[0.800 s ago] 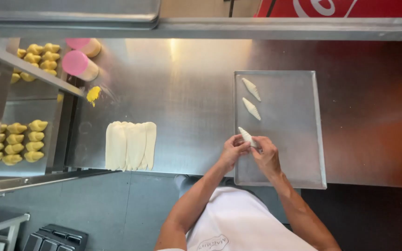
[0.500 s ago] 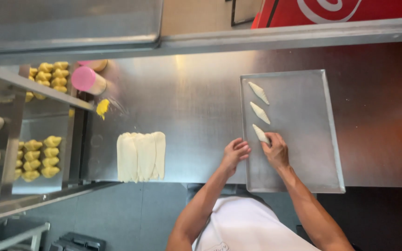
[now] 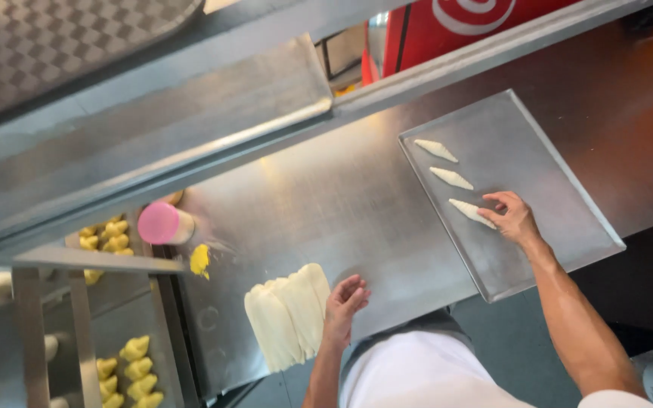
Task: Shaping pre-cut dough strips into pointed rolls and arranging them on a baking tray.
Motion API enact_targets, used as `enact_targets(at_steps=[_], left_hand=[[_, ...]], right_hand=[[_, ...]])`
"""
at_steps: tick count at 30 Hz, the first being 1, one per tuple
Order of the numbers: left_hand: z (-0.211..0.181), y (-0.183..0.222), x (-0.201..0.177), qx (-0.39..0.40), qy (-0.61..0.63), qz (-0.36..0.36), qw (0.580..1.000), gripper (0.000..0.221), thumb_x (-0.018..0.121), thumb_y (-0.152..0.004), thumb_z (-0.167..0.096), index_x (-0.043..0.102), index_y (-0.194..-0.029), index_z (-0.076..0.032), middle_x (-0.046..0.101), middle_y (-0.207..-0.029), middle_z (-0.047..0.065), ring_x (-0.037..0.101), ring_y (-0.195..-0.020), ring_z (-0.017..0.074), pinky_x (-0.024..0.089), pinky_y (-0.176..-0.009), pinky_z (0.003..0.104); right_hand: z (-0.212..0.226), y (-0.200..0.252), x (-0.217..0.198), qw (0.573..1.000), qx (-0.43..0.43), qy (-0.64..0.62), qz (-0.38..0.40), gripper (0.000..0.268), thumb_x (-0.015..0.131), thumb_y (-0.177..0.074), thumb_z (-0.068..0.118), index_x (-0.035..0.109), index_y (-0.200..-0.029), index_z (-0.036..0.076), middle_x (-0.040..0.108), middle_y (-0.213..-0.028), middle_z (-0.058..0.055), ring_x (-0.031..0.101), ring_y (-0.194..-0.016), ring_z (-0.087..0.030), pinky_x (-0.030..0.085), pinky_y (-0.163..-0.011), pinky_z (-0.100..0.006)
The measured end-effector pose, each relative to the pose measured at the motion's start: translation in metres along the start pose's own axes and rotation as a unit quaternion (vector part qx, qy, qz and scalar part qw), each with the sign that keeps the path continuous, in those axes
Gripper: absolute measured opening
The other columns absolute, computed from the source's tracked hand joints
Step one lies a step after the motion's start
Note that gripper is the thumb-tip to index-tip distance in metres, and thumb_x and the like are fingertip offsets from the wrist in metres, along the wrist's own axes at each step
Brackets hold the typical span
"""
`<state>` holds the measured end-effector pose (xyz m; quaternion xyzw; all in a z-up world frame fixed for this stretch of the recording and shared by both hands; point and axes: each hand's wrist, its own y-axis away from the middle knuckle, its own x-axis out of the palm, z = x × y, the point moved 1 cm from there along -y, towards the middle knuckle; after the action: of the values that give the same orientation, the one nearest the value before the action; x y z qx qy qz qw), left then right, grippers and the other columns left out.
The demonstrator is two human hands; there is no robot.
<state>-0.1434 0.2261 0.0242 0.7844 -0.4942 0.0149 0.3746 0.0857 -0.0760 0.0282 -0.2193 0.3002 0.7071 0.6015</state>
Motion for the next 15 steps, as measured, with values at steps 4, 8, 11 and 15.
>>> enact_targets(at_steps=[4, 8, 11, 15], left_hand=[[-0.03, -0.001, -0.007, 0.012, -0.058, 0.056, 0.997, 0.035, 0.063, -0.071, -0.013, 0.055, -0.104, -0.005, 0.061, -0.094, 0.007, 0.06, -0.08, 0.0171, 0.048, -0.067, 0.027], [-0.045, -0.004, 0.013, 0.064, -0.094, 0.069, 0.991, 0.033, 0.063, -0.071, -0.016, 0.056, -0.102, -0.005, 0.061, -0.091, 0.006, 0.059, -0.078, 0.0153, 0.047, -0.067, 0.025], [-0.035, 0.001, 0.024, 0.076, -0.063, 0.021, 0.995, 0.033, 0.063, -0.071, -0.014, 0.056, -0.102, -0.005, 0.061, -0.091, 0.007, 0.059, -0.078, 0.0165, 0.046, -0.068, 0.027], [0.005, 0.007, 0.033, 0.059, -0.02, -0.062, 0.996, 0.035, 0.062, -0.069, -0.015, 0.056, -0.102, -0.004, 0.061, -0.091, 0.007, 0.06, -0.078, 0.0173, 0.047, -0.066, 0.028]], right_hand=[[-0.01, -0.021, 0.019, 0.991, -0.065, 0.039, -0.109, 0.023, 0.064, -0.072, 0.018, 0.062, -0.094, 0.009, 0.059, -0.089, -0.002, 0.051, -0.068, -0.015, 0.041, -0.07, -0.026], [-0.007, -0.063, 0.045, 0.981, -0.148, 0.06, -0.113, 0.031, 0.067, -0.066, 0.017, 0.06, -0.095, 0.012, 0.059, -0.086, -0.004, 0.054, -0.076, -0.02, 0.04, -0.074, -0.029], [0.001, -0.076, 0.06, 0.978, -0.161, 0.107, -0.08, 0.041, 0.066, -0.063, 0.021, 0.056, -0.102, 0.013, 0.056, -0.088, -0.006, 0.052, -0.082, -0.027, 0.039, -0.076, -0.035], [-0.004, -0.084, 0.065, 0.982, -0.151, 0.107, -0.031, 0.031, 0.06, -0.065, 0.016, 0.056, -0.095, 0.017, 0.056, -0.093, -0.003, 0.05, -0.088, -0.027, 0.036, -0.075, -0.039]])
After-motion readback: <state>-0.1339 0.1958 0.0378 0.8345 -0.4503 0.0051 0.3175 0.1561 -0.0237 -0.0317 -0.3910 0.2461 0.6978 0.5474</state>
